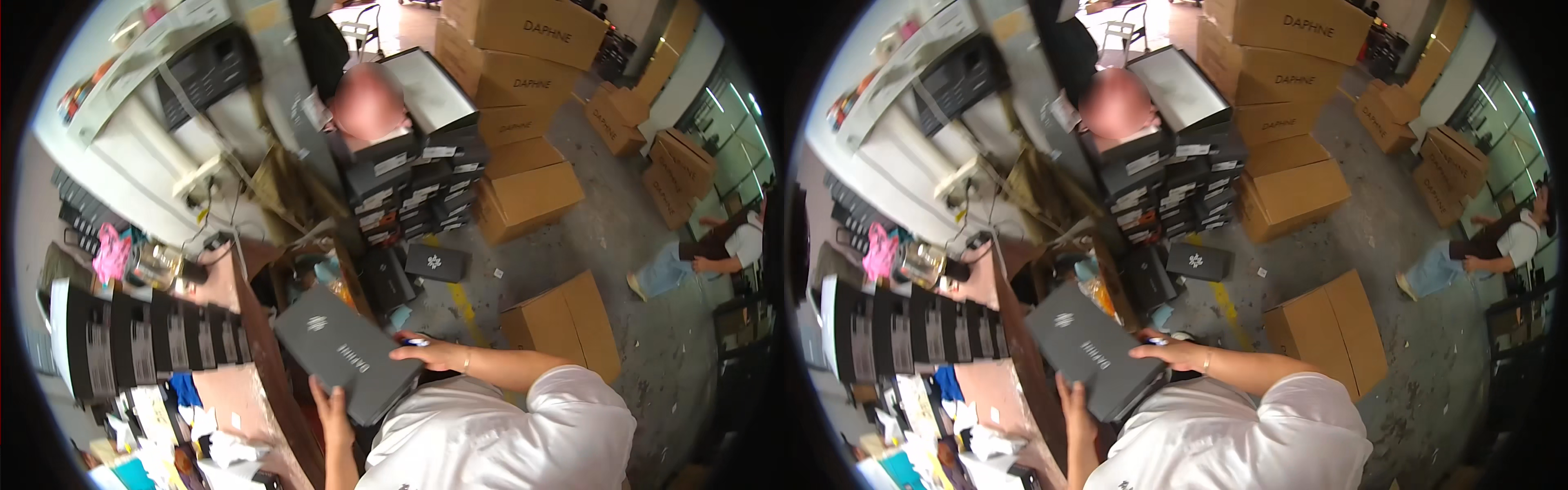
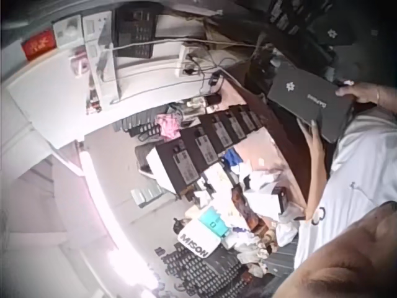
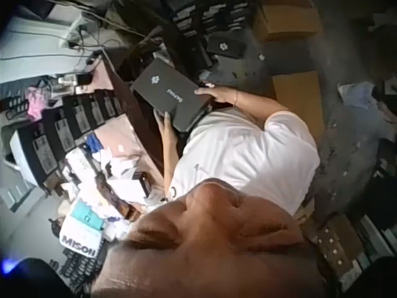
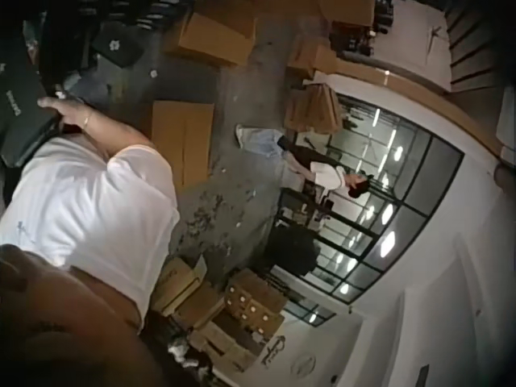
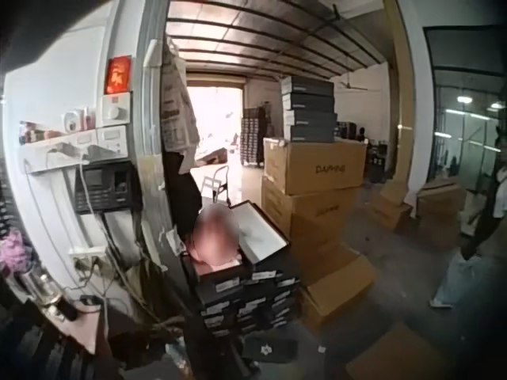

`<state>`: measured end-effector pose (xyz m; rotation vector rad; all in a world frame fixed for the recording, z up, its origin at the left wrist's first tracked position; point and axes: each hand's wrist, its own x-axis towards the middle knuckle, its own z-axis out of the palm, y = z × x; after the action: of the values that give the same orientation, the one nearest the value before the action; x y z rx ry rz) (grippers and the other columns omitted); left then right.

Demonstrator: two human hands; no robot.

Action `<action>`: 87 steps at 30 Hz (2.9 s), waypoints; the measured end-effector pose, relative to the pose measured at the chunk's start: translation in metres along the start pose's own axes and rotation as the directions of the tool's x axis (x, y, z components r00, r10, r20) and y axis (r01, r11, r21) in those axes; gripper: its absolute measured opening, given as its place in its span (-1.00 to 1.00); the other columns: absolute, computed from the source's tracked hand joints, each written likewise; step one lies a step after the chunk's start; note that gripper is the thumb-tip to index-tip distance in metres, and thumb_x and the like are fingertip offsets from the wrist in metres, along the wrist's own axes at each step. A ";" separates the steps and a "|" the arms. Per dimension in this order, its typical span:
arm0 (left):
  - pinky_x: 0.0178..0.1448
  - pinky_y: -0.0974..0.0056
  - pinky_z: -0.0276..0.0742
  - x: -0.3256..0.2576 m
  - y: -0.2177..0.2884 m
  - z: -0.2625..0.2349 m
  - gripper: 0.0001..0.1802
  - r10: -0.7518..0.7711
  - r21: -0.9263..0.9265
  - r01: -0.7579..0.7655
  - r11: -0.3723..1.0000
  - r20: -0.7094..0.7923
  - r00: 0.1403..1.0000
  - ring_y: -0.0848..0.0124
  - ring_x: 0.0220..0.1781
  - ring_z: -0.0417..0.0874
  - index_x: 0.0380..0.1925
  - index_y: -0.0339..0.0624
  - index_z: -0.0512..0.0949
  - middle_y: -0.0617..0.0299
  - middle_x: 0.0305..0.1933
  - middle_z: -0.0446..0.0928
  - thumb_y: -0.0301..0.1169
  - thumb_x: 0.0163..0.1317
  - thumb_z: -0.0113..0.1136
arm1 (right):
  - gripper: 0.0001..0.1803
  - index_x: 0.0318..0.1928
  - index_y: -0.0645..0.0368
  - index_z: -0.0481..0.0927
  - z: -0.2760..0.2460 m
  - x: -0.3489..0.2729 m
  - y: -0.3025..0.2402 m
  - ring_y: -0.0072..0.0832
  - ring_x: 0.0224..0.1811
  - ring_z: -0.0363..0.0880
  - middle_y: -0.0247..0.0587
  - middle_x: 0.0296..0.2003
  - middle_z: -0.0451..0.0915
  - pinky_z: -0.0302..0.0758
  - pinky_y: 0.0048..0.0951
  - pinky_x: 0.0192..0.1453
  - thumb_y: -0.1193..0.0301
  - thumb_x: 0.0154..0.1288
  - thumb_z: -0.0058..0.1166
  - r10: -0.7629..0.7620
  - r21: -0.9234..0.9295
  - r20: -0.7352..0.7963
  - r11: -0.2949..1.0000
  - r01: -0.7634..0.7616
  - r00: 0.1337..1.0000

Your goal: Wrapping pairs of shoes in tissue and foam material and placing them into shoeboxes for shipment.

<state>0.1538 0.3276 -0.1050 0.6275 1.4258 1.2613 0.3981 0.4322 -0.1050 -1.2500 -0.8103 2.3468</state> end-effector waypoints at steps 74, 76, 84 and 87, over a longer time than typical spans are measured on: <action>0.05 0.35 0.50 -0.089 -0.223 0.256 -0.57 -0.487 -0.128 0.522 0.844 -0.593 0.642 0.36 -0.05 0.62 0.08 -0.36 0.47 0.00 -0.05 0.60 -0.32 0.29 0.18 | -0.09 0.38 0.15 0.08 -0.557 0.096 -0.067 0.02 0.30 0.28 0.11 0.34 0.16 0.37 0.10 0.23 -0.12 0.22 0.11 0.421 -0.239 -0.537 0.755 -0.611 0.731; 0.00 0.38 0.49 -0.104 -0.239 0.238 -0.56 -0.491 -0.202 0.470 0.859 -0.587 0.644 0.40 -0.07 0.60 0.10 -0.35 0.46 0.05 -0.06 0.60 -0.31 0.29 0.17 | -0.15 0.32 0.11 0.25 -0.474 0.109 -0.030 -0.13 0.19 0.45 0.03 0.18 0.42 0.45 -0.06 0.14 -0.19 0.20 0.09 0.460 -0.421 -0.457 0.642 -0.641 0.761; -0.18 0.39 0.51 -0.223 -0.309 0.138 -0.58 -0.617 -0.558 0.293 0.776 -0.578 0.534 0.45 -0.19 0.59 0.12 -0.12 0.45 0.28 -0.11 0.55 -0.23 0.31 0.15 | -0.57 -0.05 -0.03 0.55 -0.137 0.136 0.018 -0.65 -0.30 0.52 -0.45 -0.23 0.55 0.45 -0.58 -0.33 -0.06 0.31 0.04 0.225 -0.724 0.213 0.690 -0.001 0.951; -0.35 0.43 0.48 -0.290 -0.369 0.111 -0.65 -0.690 -0.684 0.219 0.696 -0.553 0.467 0.46 -0.26 0.61 0.05 -0.06 0.46 0.33 -0.22 0.54 -0.19 0.34 0.11 | -0.57 -0.04 -0.01 0.55 -0.075 0.096 0.041 -0.68 -0.30 0.52 -0.43 -0.26 0.55 0.48 -0.57 -0.29 -0.05 0.33 0.02 0.295 -0.754 0.311 0.655 0.046 0.903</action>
<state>0.4320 -0.0009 -0.3224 -0.8354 1.6472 1.4112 0.4069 0.4772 -0.2252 -1.0800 -2.0746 2.4982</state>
